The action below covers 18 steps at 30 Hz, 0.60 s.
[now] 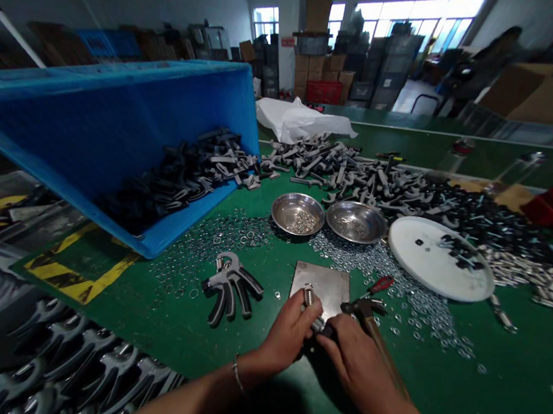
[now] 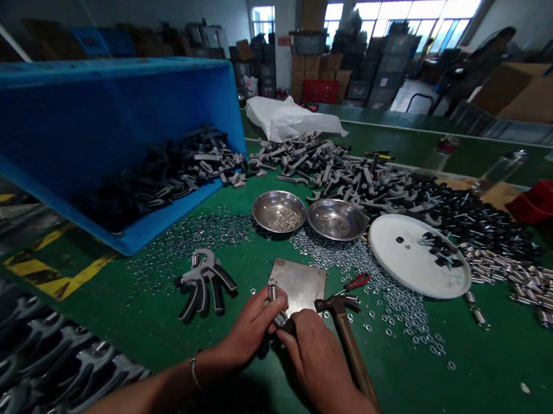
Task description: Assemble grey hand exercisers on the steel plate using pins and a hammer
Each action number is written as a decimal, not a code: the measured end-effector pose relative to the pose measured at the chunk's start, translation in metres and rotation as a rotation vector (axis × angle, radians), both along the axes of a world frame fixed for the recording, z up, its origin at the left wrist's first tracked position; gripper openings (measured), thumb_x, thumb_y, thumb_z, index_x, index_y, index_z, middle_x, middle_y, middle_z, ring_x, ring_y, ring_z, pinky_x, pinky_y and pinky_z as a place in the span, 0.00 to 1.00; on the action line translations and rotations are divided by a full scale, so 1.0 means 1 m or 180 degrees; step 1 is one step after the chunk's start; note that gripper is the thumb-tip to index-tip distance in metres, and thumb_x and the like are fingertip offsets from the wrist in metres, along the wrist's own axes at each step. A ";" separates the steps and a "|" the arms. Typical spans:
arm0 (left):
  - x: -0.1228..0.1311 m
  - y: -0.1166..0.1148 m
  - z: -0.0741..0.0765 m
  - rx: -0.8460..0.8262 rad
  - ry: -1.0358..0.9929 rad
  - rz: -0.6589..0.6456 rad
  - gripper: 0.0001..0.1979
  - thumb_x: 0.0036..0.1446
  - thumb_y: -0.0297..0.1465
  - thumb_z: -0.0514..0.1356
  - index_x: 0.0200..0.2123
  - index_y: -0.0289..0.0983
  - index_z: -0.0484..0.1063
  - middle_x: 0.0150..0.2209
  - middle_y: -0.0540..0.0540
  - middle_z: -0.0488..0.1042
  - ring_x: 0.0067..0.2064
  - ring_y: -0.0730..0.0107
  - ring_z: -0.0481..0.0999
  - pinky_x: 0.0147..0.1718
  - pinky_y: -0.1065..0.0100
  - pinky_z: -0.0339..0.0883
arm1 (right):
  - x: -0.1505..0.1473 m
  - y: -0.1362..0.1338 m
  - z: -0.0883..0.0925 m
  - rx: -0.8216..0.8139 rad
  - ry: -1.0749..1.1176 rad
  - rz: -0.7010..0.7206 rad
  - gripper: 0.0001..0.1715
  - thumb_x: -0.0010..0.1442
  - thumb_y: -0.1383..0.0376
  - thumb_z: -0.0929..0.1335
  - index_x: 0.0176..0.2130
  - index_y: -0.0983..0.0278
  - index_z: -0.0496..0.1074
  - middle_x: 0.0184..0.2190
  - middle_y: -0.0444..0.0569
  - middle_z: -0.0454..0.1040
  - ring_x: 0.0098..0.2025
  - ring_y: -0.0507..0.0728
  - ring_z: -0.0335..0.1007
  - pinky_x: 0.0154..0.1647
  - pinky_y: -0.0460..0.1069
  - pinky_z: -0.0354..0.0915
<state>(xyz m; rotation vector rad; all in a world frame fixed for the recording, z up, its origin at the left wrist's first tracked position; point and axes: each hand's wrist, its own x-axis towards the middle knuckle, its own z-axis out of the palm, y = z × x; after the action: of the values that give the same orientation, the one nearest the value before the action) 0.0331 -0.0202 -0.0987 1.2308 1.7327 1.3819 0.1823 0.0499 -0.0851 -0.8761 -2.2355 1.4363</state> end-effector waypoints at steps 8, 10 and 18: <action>-0.004 -0.003 -0.005 0.0233 0.0605 -0.0538 0.09 0.68 0.34 0.50 0.39 0.37 0.65 0.39 0.44 0.68 0.42 0.65 0.68 0.45 0.64 0.64 | 0.007 -0.007 -0.013 -0.1302 -0.0139 0.0408 0.27 0.65 0.41 0.58 0.35 0.60 0.63 0.25 0.43 0.64 0.20 0.51 0.58 0.17 0.46 0.57; 0.000 0.001 -0.007 -0.0041 0.0361 -0.0243 0.11 0.69 0.36 0.48 0.38 0.37 0.64 0.37 0.46 0.68 0.40 0.66 0.68 0.42 0.65 0.63 | 0.008 -0.005 -0.015 -0.0317 -0.0113 0.0091 0.27 0.60 0.40 0.65 0.32 0.61 0.65 0.29 0.48 0.68 0.28 0.55 0.64 0.26 0.48 0.62; -0.001 0.004 -0.006 0.0413 0.0787 -0.0580 0.07 0.66 0.34 0.52 0.39 0.37 0.65 0.41 0.43 0.68 0.45 0.64 0.68 0.48 0.63 0.64 | 0.002 -0.022 -0.031 -0.2835 0.0122 0.0687 0.39 0.66 0.39 0.40 0.30 0.58 0.59 0.12 0.34 0.54 0.08 0.50 0.45 0.09 0.46 0.51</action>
<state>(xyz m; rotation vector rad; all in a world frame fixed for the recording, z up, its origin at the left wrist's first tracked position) 0.0322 -0.0161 -0.1046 1.6478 1.6613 1.2949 0.1843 0.0277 -0.1163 -0.8221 -1.6441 2.5906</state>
